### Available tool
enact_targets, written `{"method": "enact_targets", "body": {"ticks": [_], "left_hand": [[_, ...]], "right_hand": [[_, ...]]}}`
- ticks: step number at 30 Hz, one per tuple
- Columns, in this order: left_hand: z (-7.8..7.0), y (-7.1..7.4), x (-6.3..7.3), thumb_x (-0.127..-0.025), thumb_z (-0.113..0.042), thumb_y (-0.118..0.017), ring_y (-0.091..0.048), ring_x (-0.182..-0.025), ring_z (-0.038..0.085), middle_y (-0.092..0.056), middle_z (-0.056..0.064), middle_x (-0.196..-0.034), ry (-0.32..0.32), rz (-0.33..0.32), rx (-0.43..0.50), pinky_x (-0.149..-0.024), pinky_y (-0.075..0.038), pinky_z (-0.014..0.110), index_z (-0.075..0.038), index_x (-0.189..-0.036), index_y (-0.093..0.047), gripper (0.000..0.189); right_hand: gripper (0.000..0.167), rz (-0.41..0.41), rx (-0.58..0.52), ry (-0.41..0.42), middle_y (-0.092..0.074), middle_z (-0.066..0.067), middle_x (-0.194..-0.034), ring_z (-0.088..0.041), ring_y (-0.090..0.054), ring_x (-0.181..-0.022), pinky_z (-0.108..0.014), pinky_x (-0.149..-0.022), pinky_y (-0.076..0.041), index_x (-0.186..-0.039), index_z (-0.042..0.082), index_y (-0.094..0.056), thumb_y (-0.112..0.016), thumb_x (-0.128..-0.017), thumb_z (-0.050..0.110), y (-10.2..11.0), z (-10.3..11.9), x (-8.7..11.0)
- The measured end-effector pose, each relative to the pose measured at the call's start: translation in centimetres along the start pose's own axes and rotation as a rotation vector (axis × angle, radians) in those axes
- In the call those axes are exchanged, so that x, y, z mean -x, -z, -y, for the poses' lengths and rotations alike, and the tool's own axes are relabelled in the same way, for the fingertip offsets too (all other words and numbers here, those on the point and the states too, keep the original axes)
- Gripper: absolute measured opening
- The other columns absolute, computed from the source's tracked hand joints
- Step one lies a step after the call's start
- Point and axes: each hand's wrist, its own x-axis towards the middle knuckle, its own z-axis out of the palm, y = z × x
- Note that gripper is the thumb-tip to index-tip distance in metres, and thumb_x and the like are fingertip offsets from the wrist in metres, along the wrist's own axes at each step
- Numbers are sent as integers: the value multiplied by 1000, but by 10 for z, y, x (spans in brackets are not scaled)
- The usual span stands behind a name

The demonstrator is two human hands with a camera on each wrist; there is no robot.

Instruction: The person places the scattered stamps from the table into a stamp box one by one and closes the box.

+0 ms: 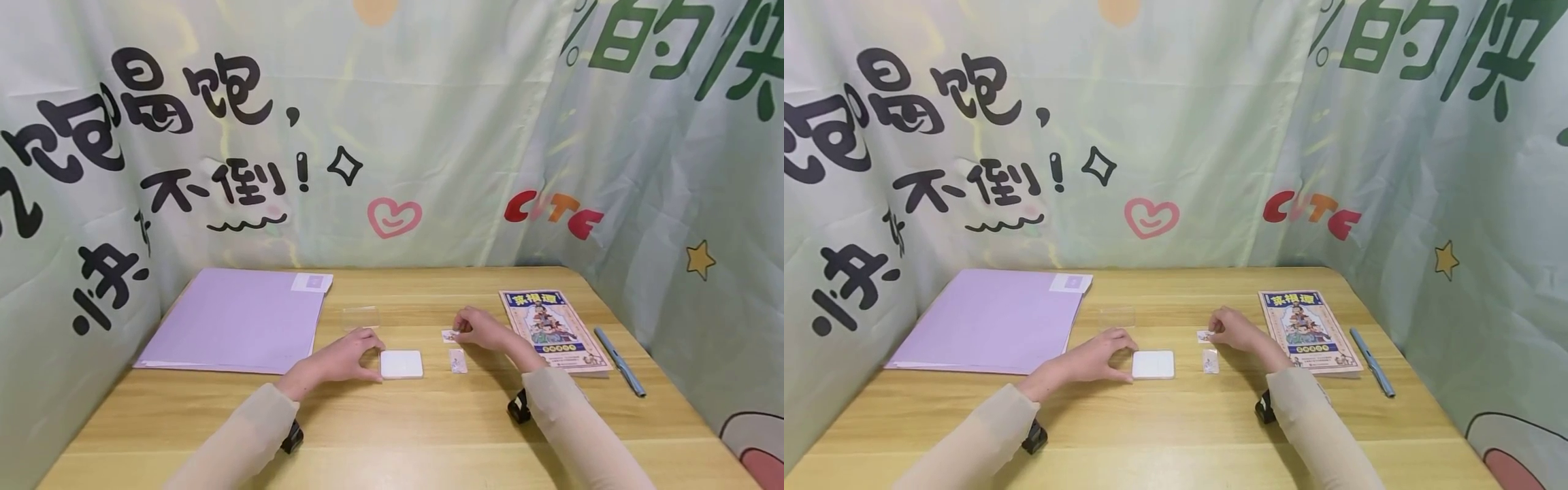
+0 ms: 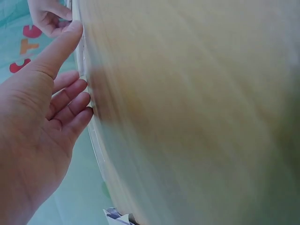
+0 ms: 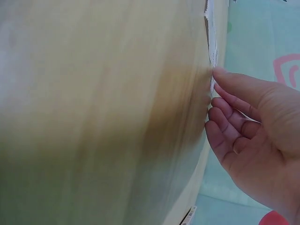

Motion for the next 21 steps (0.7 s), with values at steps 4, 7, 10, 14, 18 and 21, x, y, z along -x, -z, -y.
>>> {"method": "enact_targets", "body": {"ticks": [4,7,10,14,18,21], "left_hand": [[-2,0,-1,-80,-42,-79,-53,-125,25,-58,6,-125,0,-3,-21,-109,-45,40,-8,-122,-63,56],[-4,1,-2,-80,-41,-79,-54,-121,24,-58,5,-123,-8,-9,-35,-107,-46,39,-8,-121,-63,55],[-5,1,-2,-80,-40,-79,-55,-118,22,-59,5,-121,-11,-12,-35,-105,-47,39,-8,-120,-63,54],[-5,2,-1,-80,-40,-79,-55,-116,21,-59,5,-120,-7,-10,-24,-103,-48,39,-8,-120,-63,54],[-5,1,-1,-81,-40,-79,-55,-116,21,-58,5,-119,-7,-11,-40,-103,-48,38,-7,-121,-63,55],[-6,1,-1,-81,-41,-78,-55,-114,20,-58,4,-118,-8,-7,-53,-102,-48,37,-7,-122,-62,55]], "right_hand": [[11,5,2,1,-58,-8,-88,-13,-52,-80,-23,-70,-47,-91,2,-60,-70,-88,6,1,0,0],[12,4,6,-2,-58,-8,-88,-13,-53,-81,-23,-71,-47,-91,2,-60,-70,-87,7,0,0,0],[13,4,-2,-10,-58,-8,-89,-13,-53,-81,-23,-71,-47,-91,2,-60,-71,-87,7,0,0,0],[14,4,-18,-24,-57,-9,-89,-14,-53,-80,-22,-69,-46,-91,2,-58,-71,-87,7,0,2,0],[15,2,-36,-28,-59,-8,-87,-13,-53,-78,-22,-69,-46,-90,2,-57,-71,-87,6,1,2,1],[14,4,-42,-15,-61,-7,-86,-12,-53,-77,-23,-69,-47,-91,2,-58,-71,-86,6,1,1,1]]}}
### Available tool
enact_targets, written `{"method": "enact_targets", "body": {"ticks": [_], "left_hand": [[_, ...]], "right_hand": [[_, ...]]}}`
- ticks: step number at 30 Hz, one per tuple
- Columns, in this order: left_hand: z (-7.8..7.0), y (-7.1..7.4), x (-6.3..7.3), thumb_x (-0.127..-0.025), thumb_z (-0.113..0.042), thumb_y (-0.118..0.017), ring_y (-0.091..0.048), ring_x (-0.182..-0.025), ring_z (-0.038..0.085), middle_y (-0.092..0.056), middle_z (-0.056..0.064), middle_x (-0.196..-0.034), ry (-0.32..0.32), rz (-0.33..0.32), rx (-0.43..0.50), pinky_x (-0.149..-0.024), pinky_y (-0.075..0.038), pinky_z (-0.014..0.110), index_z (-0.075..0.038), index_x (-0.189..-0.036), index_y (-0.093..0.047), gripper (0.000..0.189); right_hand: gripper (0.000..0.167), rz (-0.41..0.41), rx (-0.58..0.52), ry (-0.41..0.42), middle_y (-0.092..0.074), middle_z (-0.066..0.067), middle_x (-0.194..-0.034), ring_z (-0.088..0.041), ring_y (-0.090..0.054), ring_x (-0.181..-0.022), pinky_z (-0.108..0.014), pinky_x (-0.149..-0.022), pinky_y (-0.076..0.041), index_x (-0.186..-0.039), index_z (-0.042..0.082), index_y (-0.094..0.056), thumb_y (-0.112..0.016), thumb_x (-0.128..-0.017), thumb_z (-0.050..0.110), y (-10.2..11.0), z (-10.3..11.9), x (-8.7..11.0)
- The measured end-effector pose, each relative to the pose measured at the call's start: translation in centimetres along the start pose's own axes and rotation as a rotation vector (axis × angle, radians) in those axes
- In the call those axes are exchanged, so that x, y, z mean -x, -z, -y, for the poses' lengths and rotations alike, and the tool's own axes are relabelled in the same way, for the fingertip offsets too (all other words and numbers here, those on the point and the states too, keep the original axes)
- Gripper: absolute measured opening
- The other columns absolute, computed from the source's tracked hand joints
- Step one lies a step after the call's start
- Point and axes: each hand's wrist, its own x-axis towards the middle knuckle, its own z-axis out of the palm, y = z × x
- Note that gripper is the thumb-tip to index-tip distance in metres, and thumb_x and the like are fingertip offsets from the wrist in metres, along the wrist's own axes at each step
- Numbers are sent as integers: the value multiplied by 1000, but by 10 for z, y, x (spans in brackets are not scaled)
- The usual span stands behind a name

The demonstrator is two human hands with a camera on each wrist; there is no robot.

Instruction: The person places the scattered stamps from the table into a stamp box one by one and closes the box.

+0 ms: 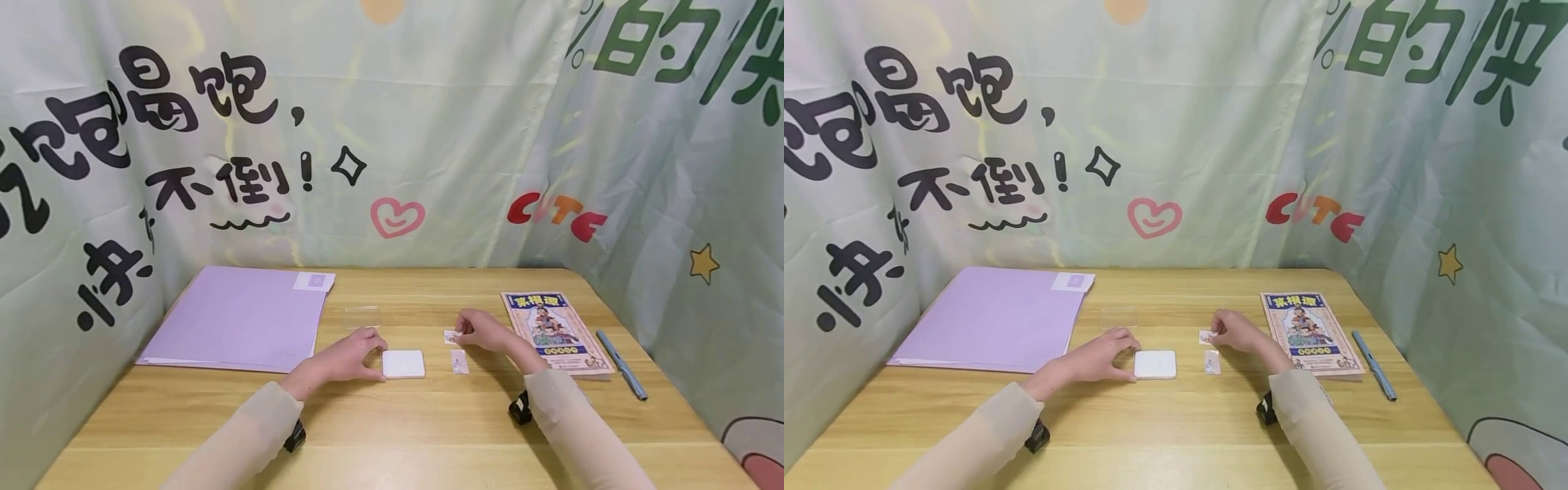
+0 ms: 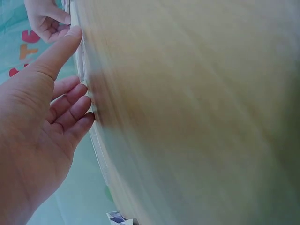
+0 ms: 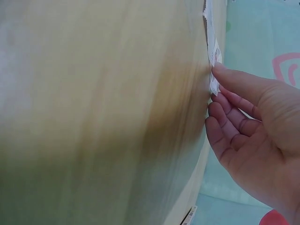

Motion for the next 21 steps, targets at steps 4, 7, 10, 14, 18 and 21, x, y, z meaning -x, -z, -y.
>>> {"method": "enact_targets", "body": {"ticks": [4,7,10,14,18,21], "left_hand": [[-1,0,0,-81,-40,-78,-55,-113,19,-57,3,-117,-2,4,-3,-100,-49,36,-7,-122,-63,55],[-1,-1,0,-81,-41,-78,-54,-111,18,-57,2,-115,-8,-1,-8,-99,-49,35,-7,-122,-63,54],[-1,-1,1,-81,-41,-78,-54,-109,17,-57,2,-114,-15,-4,-11,-97,-49,35,-7,-121,-63,54],[-1,0,1,-82,-41,-78,-53,-108,17,-57,2,-114,-16,-1,-8,-96,-49,34,-8,-122,-63,54],[-2,1,1,-82,-40,-77,-52,-109,17,-57,2,-115,-16,3,0,-98,-49,35,-8,-121,-63,53],[-2,1,1,-82,-40,-78,-53,-110,18,-57,3,-115,-17,3,4,-98,-48,36,-7,-121,-63,53]], "right_hand": [[14,4,-5,8,-62,-7,-87,-12,-54,-78,-23,-69,-48,-92,2,-58,-71,-87,5,0,-2,0],[14,9,-16,8,-62,-8,-87,-13,-55,-79,-23,-70,-48,-93,2,-59,-71,-87,5,0,-1,0],[13,15,-15,12,-62,-8,-87,-13,-55,-80,-23,-70,-48,-94,1,-60,-71,-87,5,-1,-1,-1],[13,14,-11,18,-62,-7,-86,-13,-54,-79,-23,-70,-47,-93,2,-61,-71,-86,5,-2,0,-1],[13,6,-11,19,-62,-7,-86,-13,-55,-78,-23,-70,-48,-92,3,-60,-72,-85,4,-1,-2,-2],[14,-3,-6,22,-63,-7,-86,-13,-56,-79,-24,-70,-49,-91,4,-61,-73,-85,4,-1,-3,-2]]}}
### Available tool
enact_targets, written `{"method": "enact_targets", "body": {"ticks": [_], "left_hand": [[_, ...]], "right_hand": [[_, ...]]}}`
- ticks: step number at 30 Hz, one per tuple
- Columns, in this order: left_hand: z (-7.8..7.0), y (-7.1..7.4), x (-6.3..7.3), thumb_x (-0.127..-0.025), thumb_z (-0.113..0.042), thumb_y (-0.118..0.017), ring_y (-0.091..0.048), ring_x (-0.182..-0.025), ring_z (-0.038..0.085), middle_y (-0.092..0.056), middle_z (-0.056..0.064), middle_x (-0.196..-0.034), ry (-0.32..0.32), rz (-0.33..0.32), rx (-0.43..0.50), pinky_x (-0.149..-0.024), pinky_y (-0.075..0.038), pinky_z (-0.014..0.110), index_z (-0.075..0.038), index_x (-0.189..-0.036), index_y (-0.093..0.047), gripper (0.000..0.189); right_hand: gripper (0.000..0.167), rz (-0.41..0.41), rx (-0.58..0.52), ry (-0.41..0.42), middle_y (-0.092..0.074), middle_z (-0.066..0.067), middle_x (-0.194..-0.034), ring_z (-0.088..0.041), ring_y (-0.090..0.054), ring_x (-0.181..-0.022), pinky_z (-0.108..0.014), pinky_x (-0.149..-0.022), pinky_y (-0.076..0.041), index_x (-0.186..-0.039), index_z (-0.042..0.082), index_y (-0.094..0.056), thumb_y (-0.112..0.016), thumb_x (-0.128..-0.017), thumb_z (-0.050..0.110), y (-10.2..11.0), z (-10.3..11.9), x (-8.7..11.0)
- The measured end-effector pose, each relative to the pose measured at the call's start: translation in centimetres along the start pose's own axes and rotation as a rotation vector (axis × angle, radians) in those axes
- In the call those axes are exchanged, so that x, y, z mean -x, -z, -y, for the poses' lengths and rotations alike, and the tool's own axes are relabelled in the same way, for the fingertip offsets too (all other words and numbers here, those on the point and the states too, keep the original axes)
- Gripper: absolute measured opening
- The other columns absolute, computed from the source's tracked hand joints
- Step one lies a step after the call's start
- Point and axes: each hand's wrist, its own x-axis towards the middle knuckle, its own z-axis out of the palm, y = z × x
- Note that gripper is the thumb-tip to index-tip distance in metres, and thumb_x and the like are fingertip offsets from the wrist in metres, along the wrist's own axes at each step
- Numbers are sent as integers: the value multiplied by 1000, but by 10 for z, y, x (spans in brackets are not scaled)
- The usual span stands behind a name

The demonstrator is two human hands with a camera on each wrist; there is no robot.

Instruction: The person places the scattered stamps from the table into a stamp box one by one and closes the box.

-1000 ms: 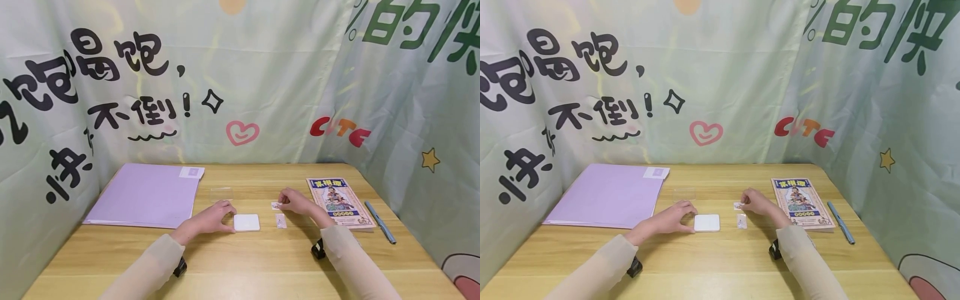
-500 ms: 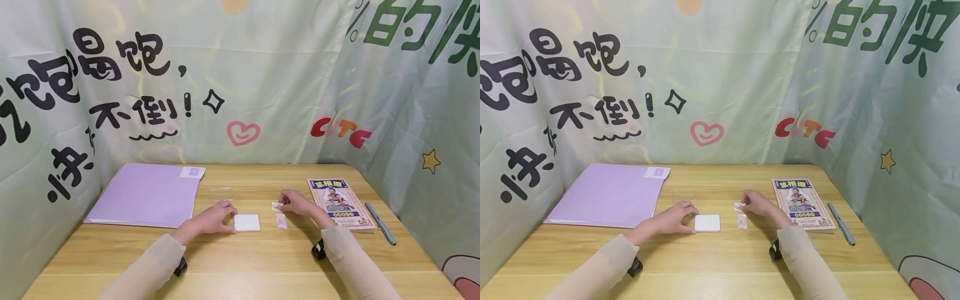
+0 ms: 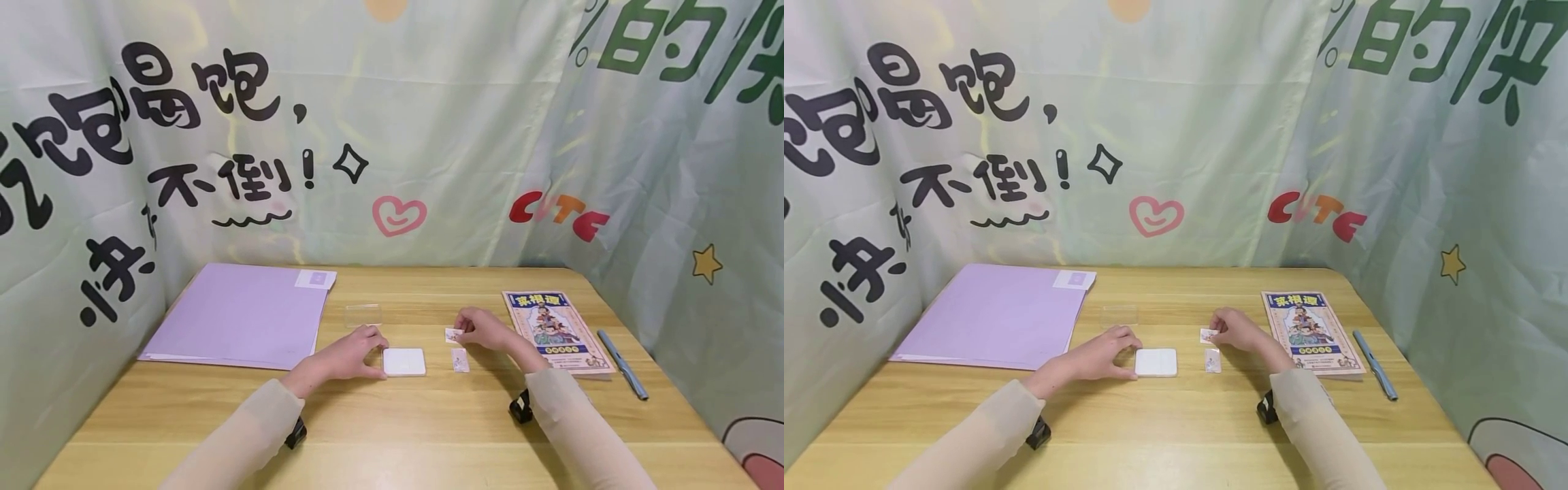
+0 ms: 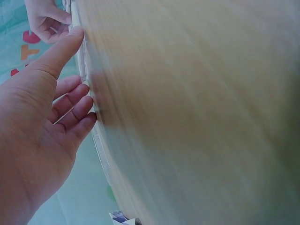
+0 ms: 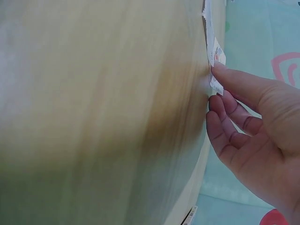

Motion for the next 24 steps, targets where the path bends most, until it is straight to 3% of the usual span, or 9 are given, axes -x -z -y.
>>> {"method": "enact_targets", "body": {"ticks": [24], "left_hand": [[0,-1,0,-83,-40,-77,-52,-111,19,-57,3,-117,5,6,-10,-99,-49,36,-7,-124,-62,54]], "right_hand": [[10,-48,3,20,-65,-7,-85,-12,-58,-79,-22,-69,-49,-89,4,-63,-69,-85,-2,1,0,2]]}}
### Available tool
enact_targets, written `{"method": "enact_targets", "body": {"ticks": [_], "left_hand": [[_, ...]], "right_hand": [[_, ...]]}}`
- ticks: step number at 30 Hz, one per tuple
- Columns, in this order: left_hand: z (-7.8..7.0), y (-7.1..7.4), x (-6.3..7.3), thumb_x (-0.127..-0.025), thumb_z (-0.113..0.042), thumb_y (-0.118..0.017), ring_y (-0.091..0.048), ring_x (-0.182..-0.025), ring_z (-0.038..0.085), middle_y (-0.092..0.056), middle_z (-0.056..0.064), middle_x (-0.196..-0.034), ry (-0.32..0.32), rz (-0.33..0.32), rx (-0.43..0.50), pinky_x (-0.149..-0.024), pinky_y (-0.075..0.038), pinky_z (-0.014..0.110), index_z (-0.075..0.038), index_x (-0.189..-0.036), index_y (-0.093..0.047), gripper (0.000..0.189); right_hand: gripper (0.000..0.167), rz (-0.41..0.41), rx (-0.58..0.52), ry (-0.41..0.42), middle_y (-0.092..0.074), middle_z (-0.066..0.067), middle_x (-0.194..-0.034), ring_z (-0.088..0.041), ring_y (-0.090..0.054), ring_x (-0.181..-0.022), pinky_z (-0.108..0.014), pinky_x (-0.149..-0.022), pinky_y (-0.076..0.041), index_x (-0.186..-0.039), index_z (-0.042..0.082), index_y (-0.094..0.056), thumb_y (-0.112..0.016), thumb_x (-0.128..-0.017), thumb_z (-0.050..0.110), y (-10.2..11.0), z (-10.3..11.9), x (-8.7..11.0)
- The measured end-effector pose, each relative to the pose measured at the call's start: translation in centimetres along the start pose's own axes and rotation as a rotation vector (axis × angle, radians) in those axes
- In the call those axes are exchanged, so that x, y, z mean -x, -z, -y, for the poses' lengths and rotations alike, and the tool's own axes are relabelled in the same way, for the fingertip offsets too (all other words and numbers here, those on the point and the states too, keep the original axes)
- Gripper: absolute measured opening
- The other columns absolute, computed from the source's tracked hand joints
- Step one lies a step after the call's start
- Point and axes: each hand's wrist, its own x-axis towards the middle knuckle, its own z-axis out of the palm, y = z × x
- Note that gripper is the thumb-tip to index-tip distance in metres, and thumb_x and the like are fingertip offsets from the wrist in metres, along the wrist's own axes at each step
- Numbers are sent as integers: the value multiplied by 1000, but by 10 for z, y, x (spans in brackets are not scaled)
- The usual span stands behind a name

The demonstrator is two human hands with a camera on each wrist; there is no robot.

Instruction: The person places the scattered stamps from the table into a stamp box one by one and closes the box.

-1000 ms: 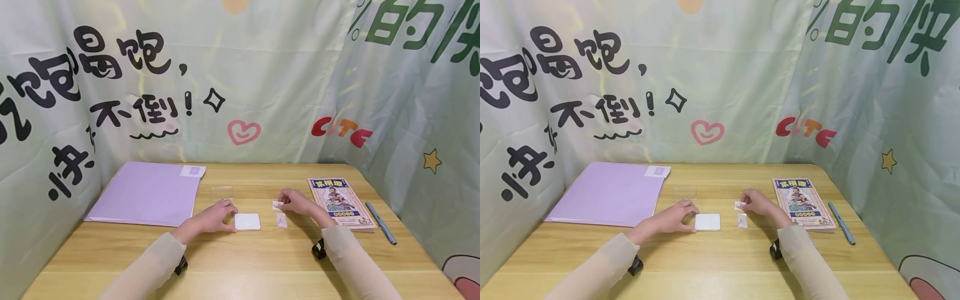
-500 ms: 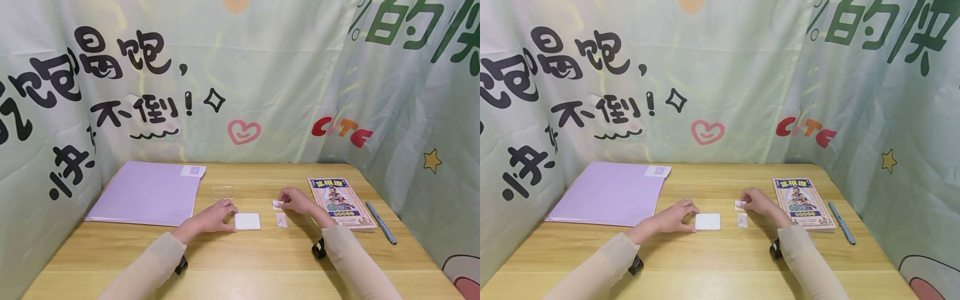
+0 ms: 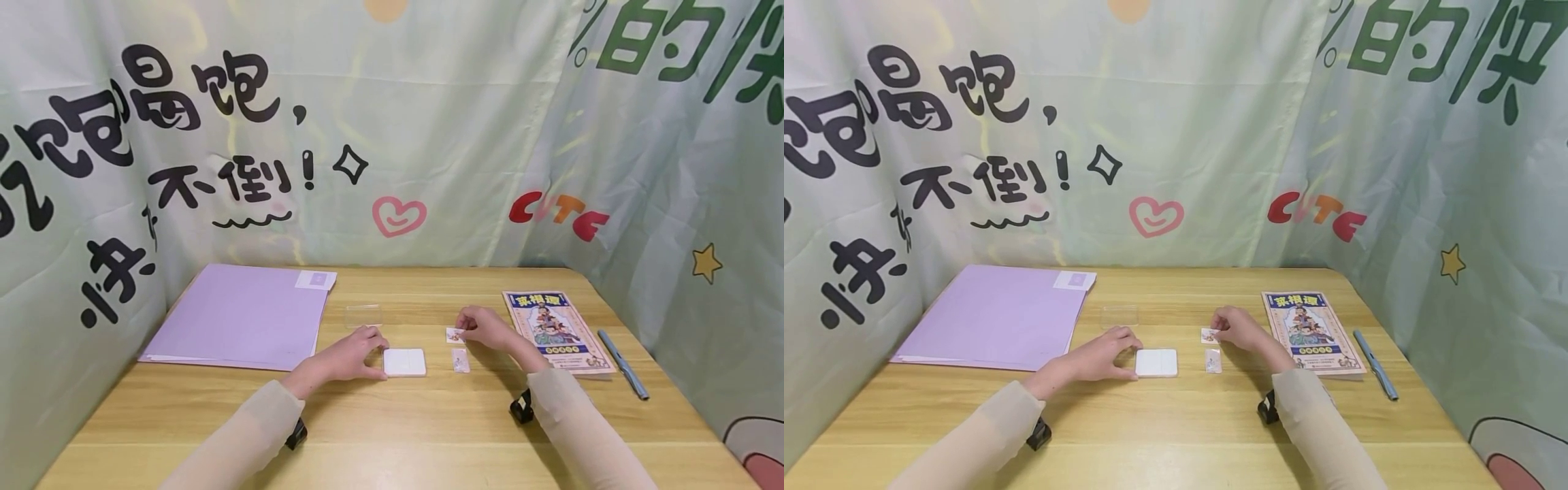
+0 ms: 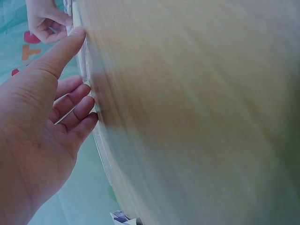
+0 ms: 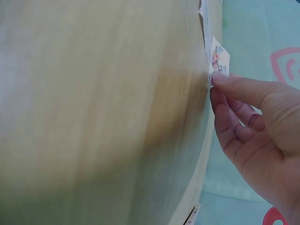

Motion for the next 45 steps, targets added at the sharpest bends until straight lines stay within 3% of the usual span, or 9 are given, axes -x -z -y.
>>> {"method": "enact_targets", "body": {"ticks": [26,34,45], "left_hand": [[-1,-1,1,-83,-40,-77,-52,-112,18,-57,3,-118,17,2,-4,-100,-48,36,-6,-124,-62,56],[-1,1,1,-83,-38,-77,-52,-114,20,-57,4,-118,13,1,2,-101,-48,36,-5,-124,-62,55],[0,1,1,-84,-39,-76,-52,-114,19,-57,3,-119,14,9,11,-100,-48,36,-6,-126,-61,56]], "right_hand": [[7,29,-124,36,-68,-10,-88,-9,-61,-81,-20,-72,-51,-94,3,-65,-67,-88,0,-1,1,2],[7,48,-149,27,-68,-9,-92,-11,-61,-84,-20,-73,-52,-96,5,-66,-66,-90,2,-2,8,1],[6,70,-200,84,-68,-11,-92,-11,-62,-85,-21,-76,-54,-94,3,-66,-66,-89,0,-7,22,-3]]}}
